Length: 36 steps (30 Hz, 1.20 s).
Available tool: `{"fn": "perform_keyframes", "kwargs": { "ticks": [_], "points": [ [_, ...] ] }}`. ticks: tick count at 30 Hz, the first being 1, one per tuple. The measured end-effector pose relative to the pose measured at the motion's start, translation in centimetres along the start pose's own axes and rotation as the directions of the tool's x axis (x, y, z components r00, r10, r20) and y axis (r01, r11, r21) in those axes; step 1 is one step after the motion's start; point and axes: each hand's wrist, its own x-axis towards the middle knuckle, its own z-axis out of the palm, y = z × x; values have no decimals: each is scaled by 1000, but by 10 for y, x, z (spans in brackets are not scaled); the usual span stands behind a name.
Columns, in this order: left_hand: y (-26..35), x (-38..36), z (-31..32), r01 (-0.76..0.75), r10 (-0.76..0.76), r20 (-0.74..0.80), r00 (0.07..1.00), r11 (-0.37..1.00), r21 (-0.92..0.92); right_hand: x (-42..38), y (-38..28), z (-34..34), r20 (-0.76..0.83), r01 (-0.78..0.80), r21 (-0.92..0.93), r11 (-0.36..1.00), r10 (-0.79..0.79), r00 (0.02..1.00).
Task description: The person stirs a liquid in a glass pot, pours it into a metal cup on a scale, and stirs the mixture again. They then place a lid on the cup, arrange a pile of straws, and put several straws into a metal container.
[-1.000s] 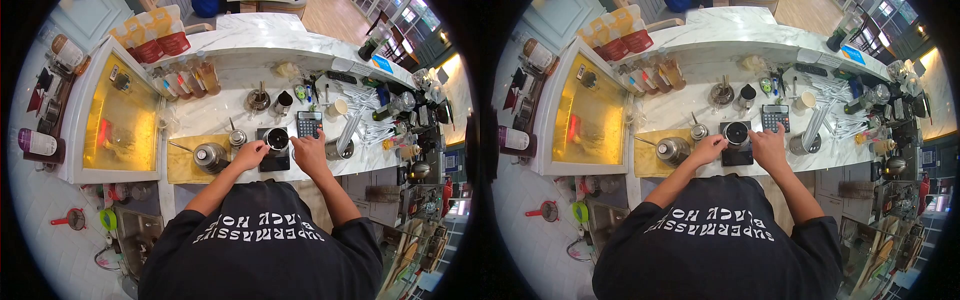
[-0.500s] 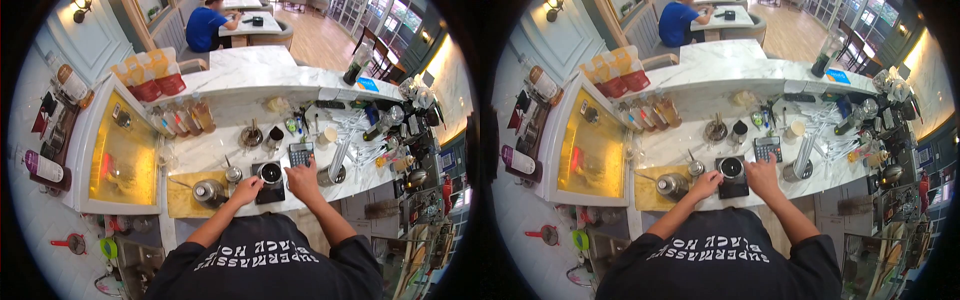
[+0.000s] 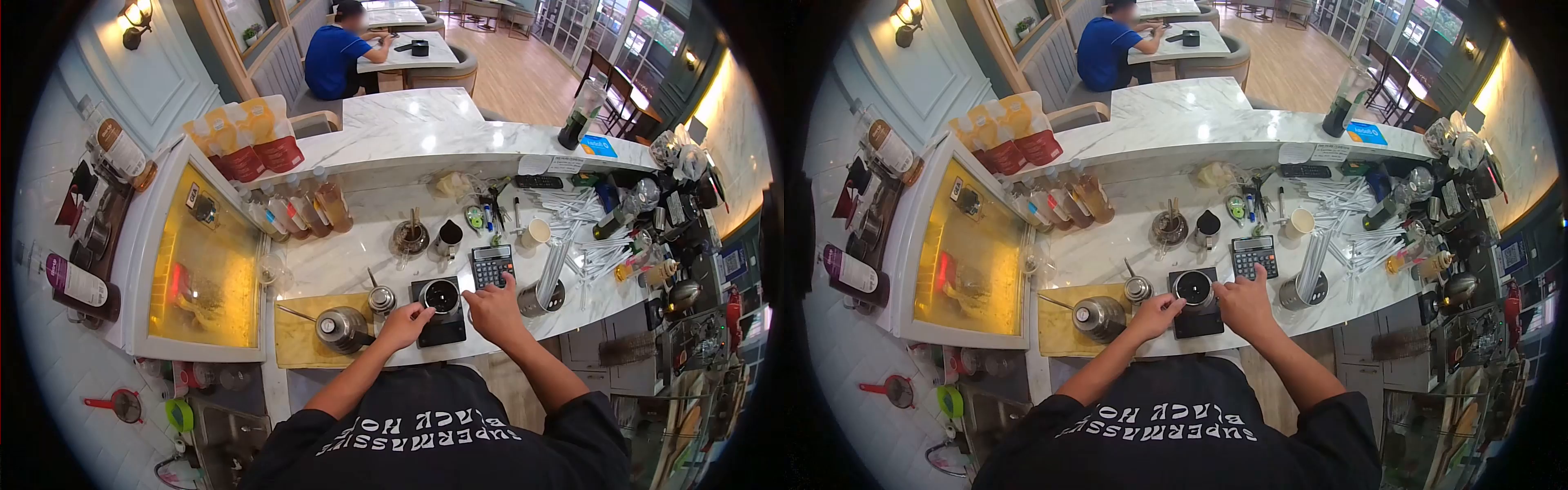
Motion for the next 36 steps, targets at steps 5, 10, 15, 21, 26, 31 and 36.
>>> {"fn": "perform_keyframes", "kwargs": {
  "ticks": [5, 10, 15, 21, 26, 31, 36],
  "points": [
    [6, -4, 0, -29, 27, -38, 999, 999, -31, 3, 1, 12, -60, 2, -16, 1000, -3, 998],
    [3, -3, 1, -20, 20, -47, 999, 1000, -6, 0, 3, 6, -31, 13, -33, 999, -14, 999],
    [4, -5, 3, -37, 34, -63, 997, 999, -39, 2, 1, 5, -69, 33, -27, 999, -35, 997],
    [1, -6, 5, -34, 29, -89, 996, 998, -57, 2, 9, 0, -26, -5, -30, 1000, 5, 1000],
    [5, -9, 7, -11, 0, -99, 995, 994, -111, 1, 2, 0, 15, 67, 1, 998, -67, 998],
    [9, -11, 8, 25, -35, -135, 990, 997, -80, 7, 10, 3, -13, 42, -2, 999, -42, 999],
    [15, -15, 8, 54, -69, -134, 989, 992, -110, 8, 12, 3, 18, 135, 64, 989, -136, 991]
  ]
}}
